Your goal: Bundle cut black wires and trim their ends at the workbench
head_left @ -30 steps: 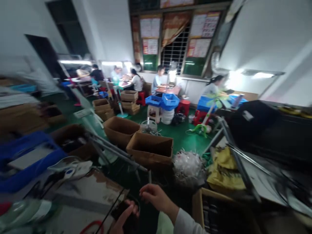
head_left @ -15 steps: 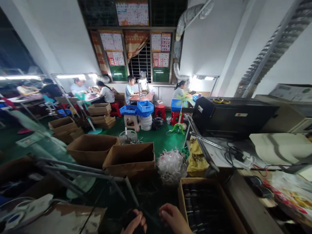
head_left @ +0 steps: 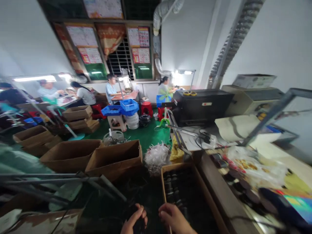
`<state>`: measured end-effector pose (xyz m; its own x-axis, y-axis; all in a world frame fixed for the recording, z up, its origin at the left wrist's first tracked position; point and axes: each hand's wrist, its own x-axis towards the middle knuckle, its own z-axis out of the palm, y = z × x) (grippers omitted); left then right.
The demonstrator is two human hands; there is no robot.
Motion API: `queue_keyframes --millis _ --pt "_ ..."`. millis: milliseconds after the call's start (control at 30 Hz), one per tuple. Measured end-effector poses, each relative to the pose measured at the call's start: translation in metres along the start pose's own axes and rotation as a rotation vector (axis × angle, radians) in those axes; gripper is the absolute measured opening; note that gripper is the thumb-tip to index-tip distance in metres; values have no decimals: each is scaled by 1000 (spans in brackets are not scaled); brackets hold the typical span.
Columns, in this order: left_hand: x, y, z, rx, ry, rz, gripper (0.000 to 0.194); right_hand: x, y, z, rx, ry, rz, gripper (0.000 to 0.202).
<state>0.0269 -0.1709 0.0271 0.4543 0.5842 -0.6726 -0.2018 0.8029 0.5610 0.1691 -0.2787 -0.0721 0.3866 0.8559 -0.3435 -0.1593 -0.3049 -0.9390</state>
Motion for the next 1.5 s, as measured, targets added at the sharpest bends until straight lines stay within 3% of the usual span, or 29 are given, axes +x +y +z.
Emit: queue_keyframes --millis 100,300,433,600,733,933,1133,1333,1500 --pt "-12 -26 32 -31 -16 -5 26 -31 -4 -27 76 113 -30 31" --pt "-12 -71 89 94 -177 -107 20 -73 -9 -64 419 287 -85 33" --pt "-11 -99 118 211 -332 -206 18 -102 -16 -67 754 580 -224 36" --pt "-24 -139 142 324 -515 -301 25 -134 -28 -57 1159 910 -441 37" --pt "-39 -170 146 371 -680 -323 30 -151 -36 -48 1329 1103 -526 32" --pt "-62 -203 131 476 -804 -257 32 -172 -30 -43 1427 1320 -540 29" --pt "-86 -239 122 607 -942 -160 32 -204 -8 -55 1404 1421 -561 30" --pt "-132 -297 131 723 -936 -137 27 -263 18 -82 1352 1477 -555 31" --pt "-165 -358 143 647 -838 -385 28 -329 52 -113 1279 1450 -565 41"
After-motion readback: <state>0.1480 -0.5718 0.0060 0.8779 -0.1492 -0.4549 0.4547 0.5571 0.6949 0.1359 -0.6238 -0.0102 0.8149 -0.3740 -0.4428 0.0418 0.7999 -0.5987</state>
